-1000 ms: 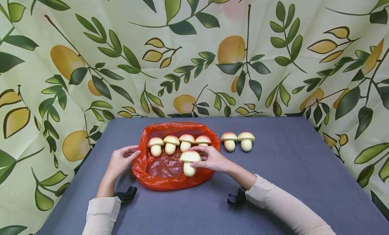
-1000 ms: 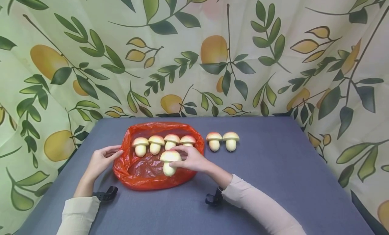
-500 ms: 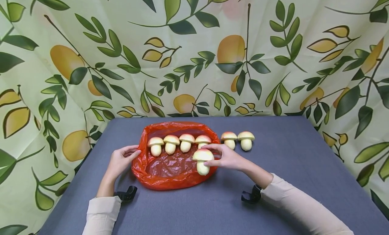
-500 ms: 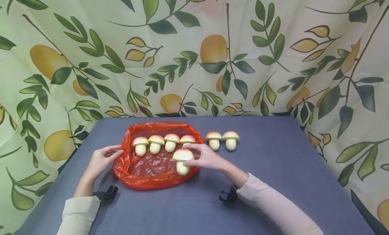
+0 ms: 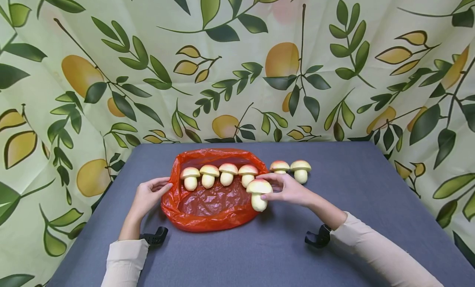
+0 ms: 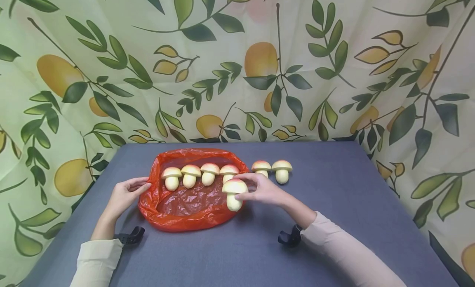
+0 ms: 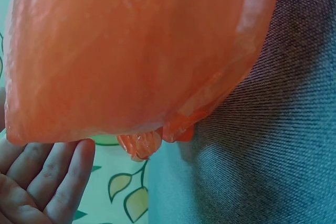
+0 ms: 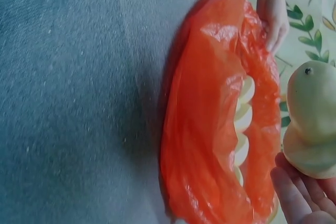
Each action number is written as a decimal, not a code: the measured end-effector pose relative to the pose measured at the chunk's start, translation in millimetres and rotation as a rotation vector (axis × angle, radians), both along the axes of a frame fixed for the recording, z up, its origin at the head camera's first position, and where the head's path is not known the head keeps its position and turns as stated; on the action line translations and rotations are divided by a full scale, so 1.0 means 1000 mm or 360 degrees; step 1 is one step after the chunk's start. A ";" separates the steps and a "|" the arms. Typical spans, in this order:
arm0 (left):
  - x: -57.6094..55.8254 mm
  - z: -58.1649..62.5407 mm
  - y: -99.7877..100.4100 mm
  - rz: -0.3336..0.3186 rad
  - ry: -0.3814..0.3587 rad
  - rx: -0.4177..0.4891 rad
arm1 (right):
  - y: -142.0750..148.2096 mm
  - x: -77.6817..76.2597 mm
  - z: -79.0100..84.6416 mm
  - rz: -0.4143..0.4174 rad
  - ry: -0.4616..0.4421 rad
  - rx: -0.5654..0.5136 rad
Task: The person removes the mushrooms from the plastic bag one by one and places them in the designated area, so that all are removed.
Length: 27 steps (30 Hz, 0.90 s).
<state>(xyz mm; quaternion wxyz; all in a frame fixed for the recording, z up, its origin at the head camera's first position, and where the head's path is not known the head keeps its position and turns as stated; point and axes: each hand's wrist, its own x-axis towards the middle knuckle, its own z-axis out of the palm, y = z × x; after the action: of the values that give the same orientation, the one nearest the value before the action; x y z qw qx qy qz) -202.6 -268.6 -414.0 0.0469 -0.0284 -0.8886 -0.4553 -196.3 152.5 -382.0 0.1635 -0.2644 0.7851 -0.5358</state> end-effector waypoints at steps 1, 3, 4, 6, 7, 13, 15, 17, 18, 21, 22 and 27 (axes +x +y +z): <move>0.000 0.000 0.000 0.0000 -0.0001 0.0000 | 0.002 0.000 0.000 -0.0001 0.0000 -0.0001; 0.000 0.000 0.000 0.0001 0.0000 0.0003 | 0.008 -0.001 0.001 -0.0019 0.0003 0.0009; 0.000 0.000 0.000 0.0002 0.0001 -0.0001 | 0.011 -0.001 0.001 -0.0029 0.0006 0.0014; 0.000 0.000 -0.001 0.0004 0.0004 -0.0006 | 0.017 -0.003 0.000 -0.0050 0.0020 0.0032; 0.000 -0.001 -0.001 0.0006 0.0006 -0.0006 | 0.019 -0.003 -0.001 -0.0052 0.0029 0.0034; 0.000 -0.001 -0.002 0.0011 0.0015 -0.0005 | 0.035 -0.006 -0.005 -0.0019 0.0052 -0.0016; 0.000 -0.001 -0.002 0.0014 0.0014 -0.0003 | 0.040 -0.006 -0.005 -0.0009 0.0037 -0.0036; 0.000 -0.002 -0.002 0.0016 0.0009 0.0000 | 0.044 -0.006 -0.005 -0.0011 0.0032 -0.0042; 0.000 -0.002 -0.002 0.0018 0.0006 -0.0001 | 0.046 -0.006 -0.005 -0.0011 0.0036 -0.0042; 0.000 -0.002 -0.002 0.0019 -0.0001 0.0000 | 0.053 -0.006 -0.004 -0.0037 0.0050 -0.0005; 0.000 -0.002 -0.002 0.0019 -0.0001 -0.0001 | 0.055 -0.007 -0.003 -0.0050 0.0046 0.0015; -0.001 -0.001 -0.002 0.0017 -0.0001 -0.0005 | 0.068 -0.007 0.003 -0.0099 0.0038 0.0078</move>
<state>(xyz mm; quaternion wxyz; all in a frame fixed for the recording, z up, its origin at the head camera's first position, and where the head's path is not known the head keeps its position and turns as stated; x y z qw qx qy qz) -203.4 -270.5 -414.8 0.0488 -0.0236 -0.8895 -0.4536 -203.0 220.6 -379.2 0.1439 -0.2420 0.8078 -0.5180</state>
